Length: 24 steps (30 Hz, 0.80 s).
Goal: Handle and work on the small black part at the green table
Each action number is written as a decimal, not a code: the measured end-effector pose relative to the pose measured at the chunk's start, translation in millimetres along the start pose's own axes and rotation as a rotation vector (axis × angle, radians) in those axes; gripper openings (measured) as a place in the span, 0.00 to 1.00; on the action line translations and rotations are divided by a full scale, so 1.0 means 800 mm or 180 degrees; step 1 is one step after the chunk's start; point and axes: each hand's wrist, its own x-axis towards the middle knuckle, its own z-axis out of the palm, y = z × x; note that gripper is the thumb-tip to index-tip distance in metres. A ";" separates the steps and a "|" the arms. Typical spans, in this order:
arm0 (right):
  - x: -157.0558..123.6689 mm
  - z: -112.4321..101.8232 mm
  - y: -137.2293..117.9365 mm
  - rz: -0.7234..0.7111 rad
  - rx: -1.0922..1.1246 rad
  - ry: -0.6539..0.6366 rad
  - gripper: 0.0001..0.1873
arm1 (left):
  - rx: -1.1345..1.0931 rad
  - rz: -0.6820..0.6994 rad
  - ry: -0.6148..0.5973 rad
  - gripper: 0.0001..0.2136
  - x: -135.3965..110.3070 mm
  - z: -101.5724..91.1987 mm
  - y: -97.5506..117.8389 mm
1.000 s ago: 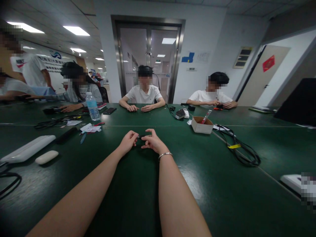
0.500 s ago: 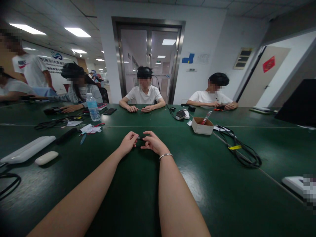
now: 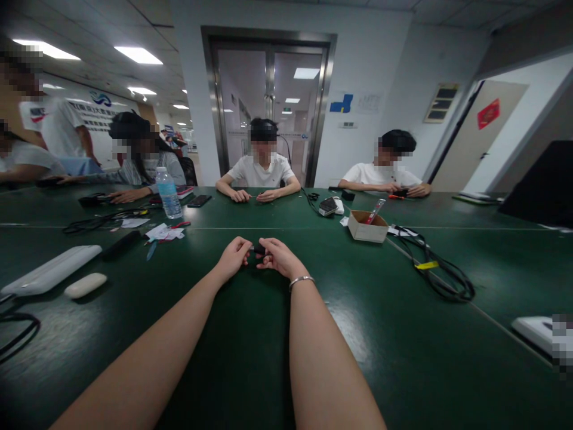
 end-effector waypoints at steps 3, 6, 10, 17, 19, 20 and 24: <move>-0.001 0.000 0.000 -0.0007 -0.0076 0.0010 0.11 | -0.0023 0.0005 -0.0010 0.06 0.000 0.000 -0.001; 0.000 -0.001 0.000 -0.0136 -0.0144 -0.0102 0.21 | -0.0015 -0.0015 -0.0020 0.07 0.001 -0.001 -0.002; 0.002 -0.001 0.001 -0.0026 -0.0127 0.0021 0.15 | -0.0055 0.0023 -0.0007 0.08 0.001 -0.002 -0.003; 0.003 0.001 0.001 -0.0075 -0.0297 0.0125 0.20 | 0.0012 -0.0006 -0.0017 0.07 0.003 -0.002 -0.005; 0.004 0.001 0.001 -0.0019 -0.0334 0.0177 0.17 | -0.0002 0.0010 -0.0016 0.08 0.004 -0.002 -0.007; 0.004 0.001 0.001 -0.0020 -0.0351 0.0183 0.15 | -0.0004 0.0022 -0.0031 0.08 0.005 -0.002 -0.009; 0.004 0.000 0.002 -0.0189 -0.0417 0.0030 0.19 | 0.0109 0.0024 -0.0033 0.09 0.008 -0.003 -0.014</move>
